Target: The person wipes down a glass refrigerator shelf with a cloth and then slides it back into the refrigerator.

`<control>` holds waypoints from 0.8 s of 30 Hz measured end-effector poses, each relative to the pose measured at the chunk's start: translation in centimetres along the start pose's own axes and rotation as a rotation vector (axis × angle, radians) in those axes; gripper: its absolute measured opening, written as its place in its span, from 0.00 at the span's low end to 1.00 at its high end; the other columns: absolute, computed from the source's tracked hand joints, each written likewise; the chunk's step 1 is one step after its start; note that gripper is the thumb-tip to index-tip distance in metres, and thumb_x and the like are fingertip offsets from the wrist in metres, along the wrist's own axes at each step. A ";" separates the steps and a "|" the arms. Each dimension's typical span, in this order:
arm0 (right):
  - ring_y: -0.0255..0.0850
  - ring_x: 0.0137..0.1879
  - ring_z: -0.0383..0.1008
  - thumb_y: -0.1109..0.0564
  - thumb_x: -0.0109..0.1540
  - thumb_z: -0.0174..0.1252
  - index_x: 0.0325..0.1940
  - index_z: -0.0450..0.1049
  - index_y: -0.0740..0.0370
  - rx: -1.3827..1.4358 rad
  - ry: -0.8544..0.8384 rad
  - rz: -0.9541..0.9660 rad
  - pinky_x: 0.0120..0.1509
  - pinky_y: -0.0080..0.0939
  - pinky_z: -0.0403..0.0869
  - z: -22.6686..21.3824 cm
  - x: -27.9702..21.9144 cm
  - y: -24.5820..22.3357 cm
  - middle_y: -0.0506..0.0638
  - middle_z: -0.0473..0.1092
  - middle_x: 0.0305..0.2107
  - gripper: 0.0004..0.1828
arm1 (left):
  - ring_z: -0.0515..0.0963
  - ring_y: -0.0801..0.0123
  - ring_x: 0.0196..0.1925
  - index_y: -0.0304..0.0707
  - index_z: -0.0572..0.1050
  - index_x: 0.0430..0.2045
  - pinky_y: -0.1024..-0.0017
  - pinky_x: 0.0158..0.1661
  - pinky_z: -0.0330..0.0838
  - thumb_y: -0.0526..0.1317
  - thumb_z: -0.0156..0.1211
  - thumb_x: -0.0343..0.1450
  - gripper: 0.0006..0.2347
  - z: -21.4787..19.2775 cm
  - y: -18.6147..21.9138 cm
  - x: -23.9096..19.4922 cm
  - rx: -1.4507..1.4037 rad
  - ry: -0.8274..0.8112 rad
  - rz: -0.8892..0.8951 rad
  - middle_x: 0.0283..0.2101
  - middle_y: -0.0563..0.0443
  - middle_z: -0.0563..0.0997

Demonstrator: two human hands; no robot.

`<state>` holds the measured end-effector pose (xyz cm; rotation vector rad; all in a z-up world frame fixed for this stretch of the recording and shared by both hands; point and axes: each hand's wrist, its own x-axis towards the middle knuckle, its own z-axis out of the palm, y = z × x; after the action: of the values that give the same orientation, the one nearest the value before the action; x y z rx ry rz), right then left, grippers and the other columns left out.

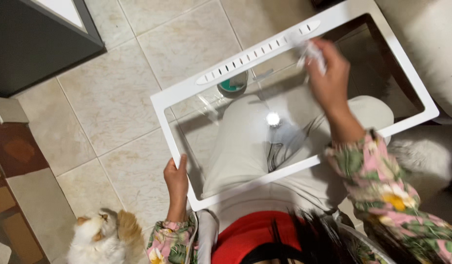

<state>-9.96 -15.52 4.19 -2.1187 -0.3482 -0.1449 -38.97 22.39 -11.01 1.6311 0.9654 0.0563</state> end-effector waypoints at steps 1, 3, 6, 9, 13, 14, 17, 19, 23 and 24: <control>0.47 0.53 0.70 0.59 0.66 0.59 0.62 0.75 0.62 -0.049 0.066 0.066 0.58 0.47 0.66 -0.2 1.3 -1.1 0.55 0.73 0.47 0.20 | 0.68 0.76 0.29 0.36 0.78 0.31 0.70 0.35 0.66 0.42 0.62 0.76 0.09 0.3 2.0 -0.9 0.045 -0.004 -0.020 0.25 0.57 0.74; 0.38 0.41 0.68 0.59 0.65 0.52 0.57 0.77 0.58 -0.099 0.130 0.131 0.45 0.41 0.67 0.4 2.3 0.4 0.47 0.74 0.39 0.17 | 0.66 0.78 0.28 0.39 0.76 0.26 0.73 0.30 0.61 0.45 0.66 0.73 0.11 0.3 4.5 -2.2 0.087 -0.008 -0.041 0.23 0.60 0.69; 0.61 0.72 0.64 0.57 0.72 0.50 0.71 0.67 0.64 -0.295 -0.135 -0.028 0.71 0.60 0.62 3.0 1.1 5.4 0.64 0.67 0.65 0.23 | 0.67 0.77 0.29 0.38 0.77 0.25 0.73 0.31 0.61 0.45 0.66 0.73 0.11 0.0 5.1 -3.1 0.063 -0.007 -0.078 0.23 0.59 0.70; 0.63 0.61 0.73 0.62 0.63 0.61 0.64 0.75 0.61 -0.317 -0.255 -0.090 0.68 0.60 0.69 6.2 -1.1 -0.4 0.64 0.74 0.55 0.24 | 0.66 0.80 0.24 0.37 0.79 0.29 0.78 0.30 0.62 0.37 0.70 0.71 0.05 -0.3 4.5 -3.0 -0.065 0.021 -0.052 0.22 0.61 0.74; 0.52 0.47 0.79 0.46 0.66 0.55 0.52 0.80 0.57 0.311 -0.494 0.552 0.55 0.53 0.75 9.9 -4.1 -13.7 0.59 0.78 0.42 0.17 | 0.65 0.84 0.24 0.41 0.79 0.30 0.84 0.31 0.61 0.38 0.65 0.75 0.04 -0.2 4.4 -2.6 -0.114 0.024 -0.036 0.21 0.65 0.73; 0.48 0.41 0.81 0.40 0.67 0.53 0.47 0.82 0.56 0.593 -0.578 0.820 0.48 0.51 0.78 10.6 -4.7 -16.9 0.57 0.79 0.36 0.21 | 0.65 0.85 0.24 0.41 0.79 0.30 0.85 0.31 0.60 0.38 0.62 0.76 0.05 -0.1 4.4 -2.7 -0.116 0.018 -0.028 0.20 0.65 0.71; 0.68 0.63 0.70 0.61 0.69 0.47 0.63 0.73 0.65 0.255 -0.872 -0.115 0.70 0.65 0.66 12.9 -10.0 -15.4 0.67 0.73 0.58 0.19 | 0.63 0.85 0.16 0.43 0.76 0.25 0.86 0.22 0.55 0.41 0.53 0.80 0.12 0.1 3.8 -1.4 -0.101 0.049 -0.064 0.14 0.63 0.66; 0.59 0.68 0.68 0.65 0.66 0.50 0.66 0.71 0.58 0.122 -0.888 -0.296 0.71 0.61 0.64 16.0 -14.7 -12.4 0.58 0.72 0.61 0.23 | 0.63 0.85 0.17 0.43 0.76 0.25 0.86 0.23 0.58 0.42 0.53 0.81 0.13 0.1 2.2 -0.5 -0.146 0.044 -0.050 0.15 0.63 0.67; 0.49 0.71 0.67 0.69 0.63 0.53 0.67 0.71 0.47 -0.049 -1.160 -0.448 0.75 0.59 0.62 14.7 -17.0 -12.8 0.46 0.73 0.61 0.30 | 0.64 0.84 0.13 0.44 0.75 0.23 0.87 0.19 0.56 0.44 0.53 0.80 0.14 0.2 2.3 -0.7 -0.176 0.043 -0.063 0.11 0.63 0.65; 0.49 0.71 0.67 0.69 0.63 0.53 0.67 0.71 0.47 -0.052 -1.155 -0.444 0.75 0.59 0.62 13.6 -16.6 -12.8 0.46 0.73 0.61 0.30 | 0.64 0.84 0.13 0.44 0.75 0.23 0.87 0.19 0.56 0.44 0.53 0.80 0.14 0.2 3.2 -1.0 -0.175 0.037 -0.061 0.11 0.63 0.65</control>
<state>-30.10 -0.75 3.19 -1.9329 -1.4826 0.8562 -37.76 21.71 -7.94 1.4434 1.0091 0.1262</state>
